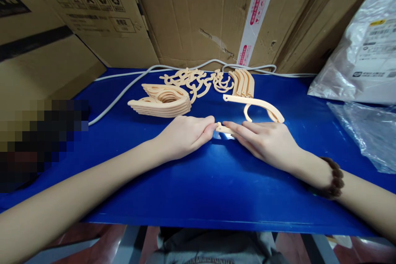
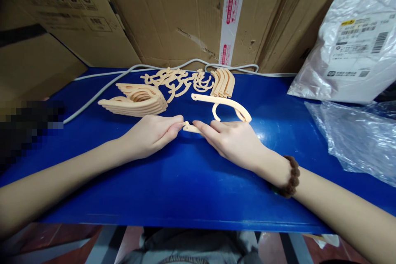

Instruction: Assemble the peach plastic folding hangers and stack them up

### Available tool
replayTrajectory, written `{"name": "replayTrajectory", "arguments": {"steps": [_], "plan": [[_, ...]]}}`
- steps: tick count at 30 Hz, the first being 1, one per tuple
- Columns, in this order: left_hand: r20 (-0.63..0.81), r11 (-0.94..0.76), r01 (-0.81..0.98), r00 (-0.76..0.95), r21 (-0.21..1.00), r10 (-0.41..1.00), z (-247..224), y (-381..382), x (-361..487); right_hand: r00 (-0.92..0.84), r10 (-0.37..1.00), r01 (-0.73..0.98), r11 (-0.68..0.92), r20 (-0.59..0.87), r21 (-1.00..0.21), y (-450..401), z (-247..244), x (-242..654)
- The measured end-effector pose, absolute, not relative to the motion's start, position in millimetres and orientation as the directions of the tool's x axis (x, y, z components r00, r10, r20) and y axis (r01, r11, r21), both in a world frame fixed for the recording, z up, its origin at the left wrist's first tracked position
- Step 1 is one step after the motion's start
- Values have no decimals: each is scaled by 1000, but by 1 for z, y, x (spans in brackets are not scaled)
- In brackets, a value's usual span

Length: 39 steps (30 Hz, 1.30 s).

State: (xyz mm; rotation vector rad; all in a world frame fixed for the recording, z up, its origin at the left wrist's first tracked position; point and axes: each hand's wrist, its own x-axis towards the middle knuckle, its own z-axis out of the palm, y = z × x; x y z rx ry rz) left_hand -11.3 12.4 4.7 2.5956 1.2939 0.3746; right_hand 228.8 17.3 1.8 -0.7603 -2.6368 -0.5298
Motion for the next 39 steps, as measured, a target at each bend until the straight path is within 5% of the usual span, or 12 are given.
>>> {"name": "replayTrajectory", "arguments": {"steps": [7,23,39], "plan": [[127,-626,721,620,297,774,5,12,-15,-802,434,553,799,411,236,17,1,229],[259,-688,712,697,-141,669,-2,16,-16,-815,443,545,806,374,231,15,3,226],[359,-670,620,784,-409,506,-5,14,-16,-825,474,524,846,309,98,18,2,229]]}}
